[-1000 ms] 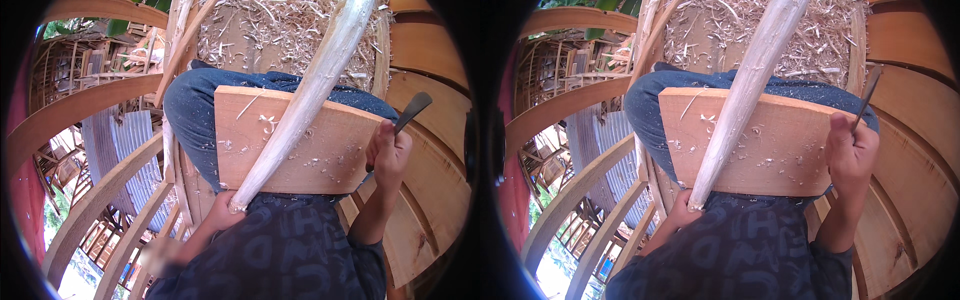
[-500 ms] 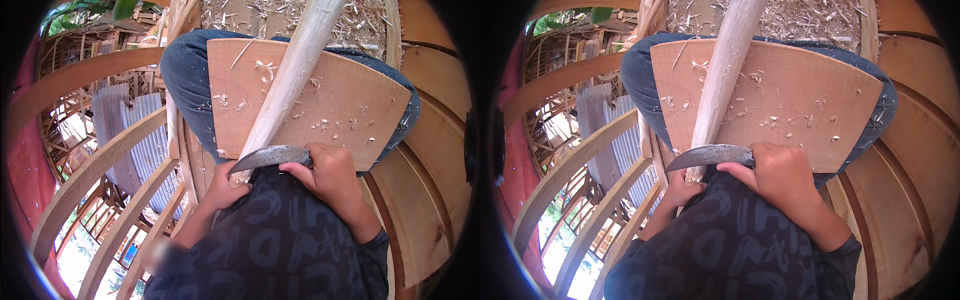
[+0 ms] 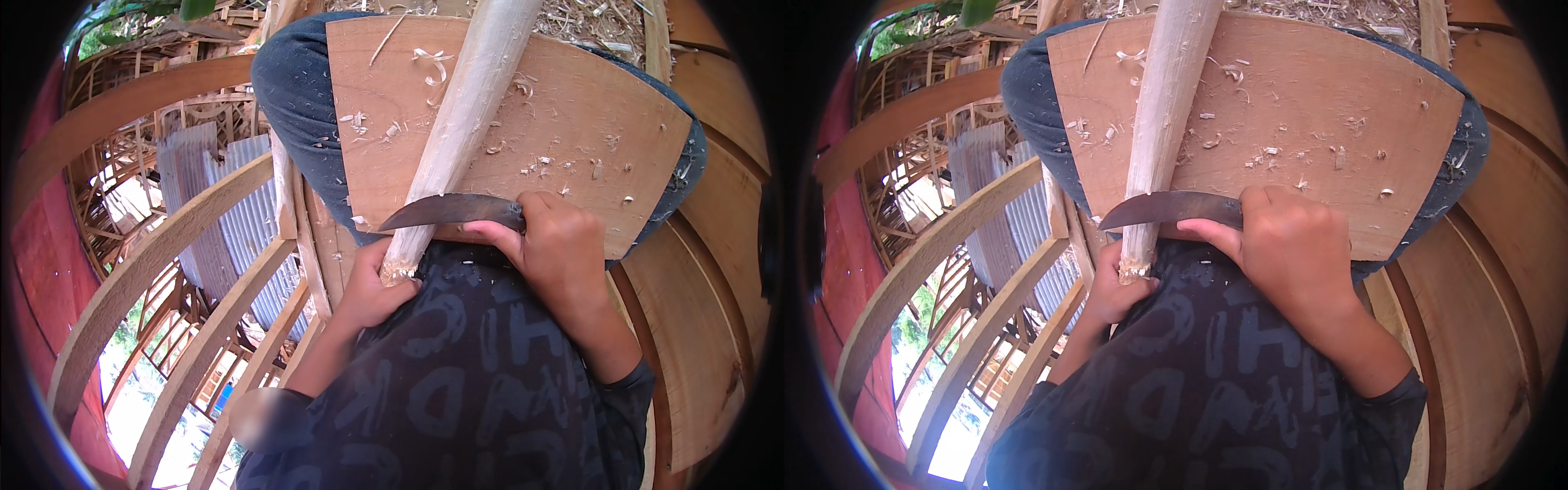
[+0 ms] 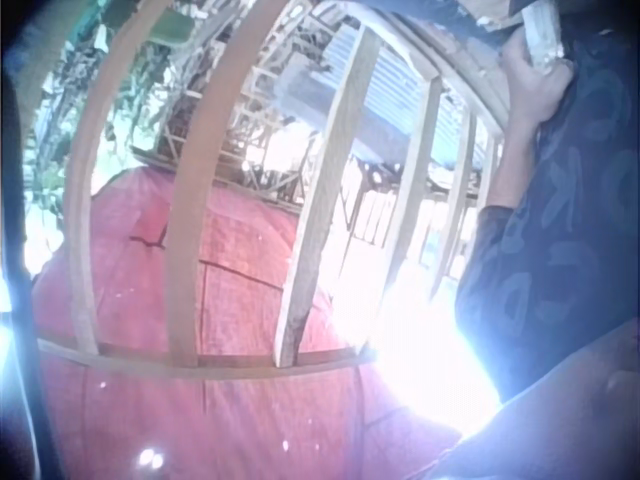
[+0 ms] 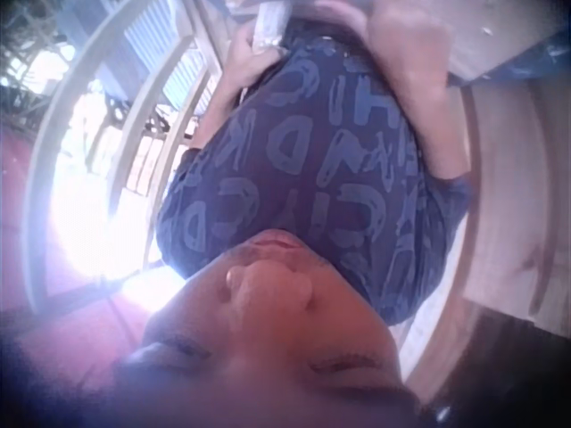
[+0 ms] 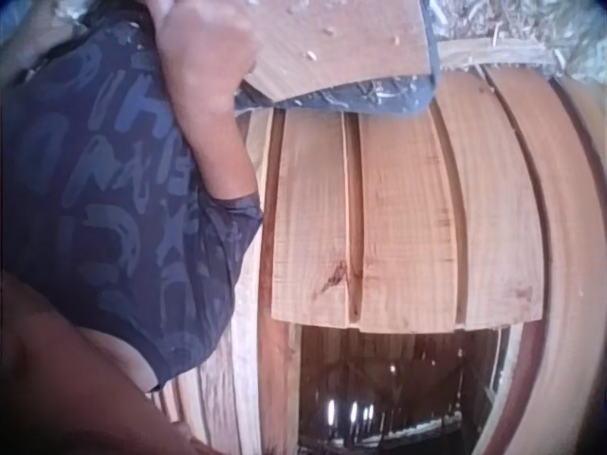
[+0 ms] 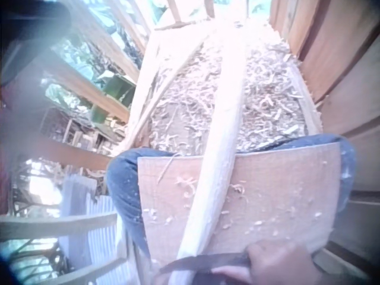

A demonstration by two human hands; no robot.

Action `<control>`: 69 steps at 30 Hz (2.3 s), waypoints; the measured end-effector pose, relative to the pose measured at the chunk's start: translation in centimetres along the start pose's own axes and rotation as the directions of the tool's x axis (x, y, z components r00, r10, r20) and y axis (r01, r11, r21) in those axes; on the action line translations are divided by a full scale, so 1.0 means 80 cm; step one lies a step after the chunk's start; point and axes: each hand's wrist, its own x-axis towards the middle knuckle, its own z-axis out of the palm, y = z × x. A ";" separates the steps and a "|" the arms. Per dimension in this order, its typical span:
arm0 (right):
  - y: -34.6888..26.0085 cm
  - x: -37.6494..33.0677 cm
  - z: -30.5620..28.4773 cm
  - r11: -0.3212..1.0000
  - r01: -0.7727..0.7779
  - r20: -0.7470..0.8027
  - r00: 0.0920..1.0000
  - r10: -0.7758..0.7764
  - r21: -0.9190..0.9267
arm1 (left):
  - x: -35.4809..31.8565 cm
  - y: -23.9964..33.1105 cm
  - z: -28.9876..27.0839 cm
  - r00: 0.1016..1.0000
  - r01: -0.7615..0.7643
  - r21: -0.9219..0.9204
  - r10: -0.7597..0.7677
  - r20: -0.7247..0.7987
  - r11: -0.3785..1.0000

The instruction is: The person uses a curved knife to shave and smooth a long wooden stick held between their legs. They repeatedly draw the blade along the stick's length to remove thin shavings, rotating the stick to work different sides.

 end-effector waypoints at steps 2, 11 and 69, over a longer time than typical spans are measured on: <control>0.001 0.001 0.000 1.000 0.008 -0.045 0.999 -0.009 -0.026 | 0.001 0.000 -0.001 1.000 0.009 -0.001 -0.008 0.016 1.000; 0.004 0.006 -0.007 0.997 -0.021 -0.141 0.990 0.010 -0.079 | 0.005 -0.006 -0.003 0.997 0.016 -0.073 -0.011 0.073 0.997; 0.001 0.017 -0.026 0.996 0.009 -0.081 0.997 -0.016 -0.085 | 0.006 0.015 -0.004 0.975 0.108 -0.215 -0.061 0.214 0.971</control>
